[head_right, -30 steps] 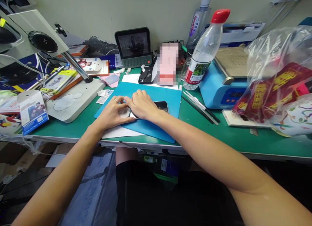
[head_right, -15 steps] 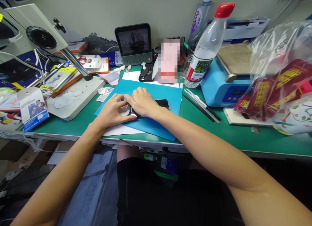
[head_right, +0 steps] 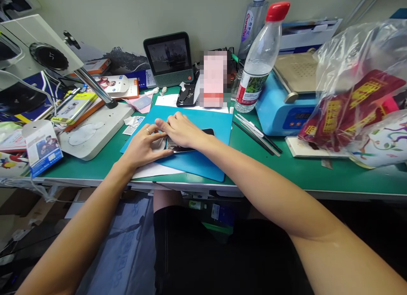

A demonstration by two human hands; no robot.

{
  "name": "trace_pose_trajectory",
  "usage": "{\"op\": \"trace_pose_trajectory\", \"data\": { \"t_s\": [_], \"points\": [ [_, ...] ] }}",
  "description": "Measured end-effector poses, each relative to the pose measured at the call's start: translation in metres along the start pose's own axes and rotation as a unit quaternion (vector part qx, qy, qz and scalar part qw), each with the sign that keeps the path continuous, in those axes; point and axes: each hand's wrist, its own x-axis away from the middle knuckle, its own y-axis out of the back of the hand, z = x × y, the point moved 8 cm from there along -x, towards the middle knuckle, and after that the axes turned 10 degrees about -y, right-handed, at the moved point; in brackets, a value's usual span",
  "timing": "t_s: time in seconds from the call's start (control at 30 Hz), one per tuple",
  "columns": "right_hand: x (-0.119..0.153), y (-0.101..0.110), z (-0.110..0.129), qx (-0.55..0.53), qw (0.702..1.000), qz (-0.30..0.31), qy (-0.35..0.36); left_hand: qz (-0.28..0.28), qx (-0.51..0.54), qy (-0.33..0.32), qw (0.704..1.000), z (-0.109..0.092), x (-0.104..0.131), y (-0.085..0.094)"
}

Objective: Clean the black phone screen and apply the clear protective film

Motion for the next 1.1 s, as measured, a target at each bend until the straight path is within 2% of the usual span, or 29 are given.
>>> {"op": "trace_pose_trajectory", "data": {
  "t_s": [0.07,0.17,0.23,0.33,0.4,0.5,0.73,1.1],
  "points": [
    [0.001,0.013,-0.002,-0.009,1.000,-0.001,0.016,0.006,0.002,0.007,1.000,0.000,0.000,0.000],
    [0.010,0.047,-0.014,0.017,0.998,-0.020,0.050,0.013,0.005,0.011,1.000,0.000,-0.001,0.000],
    [0.022,0.065,-0.031,0.050,0.996,-0.004,0.071,0.013,0.007,0.009,1.000,0.000,-0.001,0.001],
    [0.043,0.081,-0.067,0.068,0.996,0.021,0.058,0.013,0.010,0.004,1.000,0.000,0.000,0.001],
    [0.055,0.078,-0.088,0.069,0.995,0.044,0.051,0.014,0.010,0.005,1.000,0.000,0.000,0.001],
    [0.067,0.065,-0.100,0.078,0.992,0.057,0.080,0.015,0.006,0.005,1.000,-0.001,0.000,0.001],
    [0.069,0.059,-0.099,0.051,0.992,0.046,0.107,0.025,-0.002,0.010,1.000,-0.005,-0.001,0.003],
    [0.070,0.058,-0.098,0.075,0.986,0.045,0.141,0.033,-0.006,0.009,0.999,-0.003,-0.001,0.001]
  ]
}}
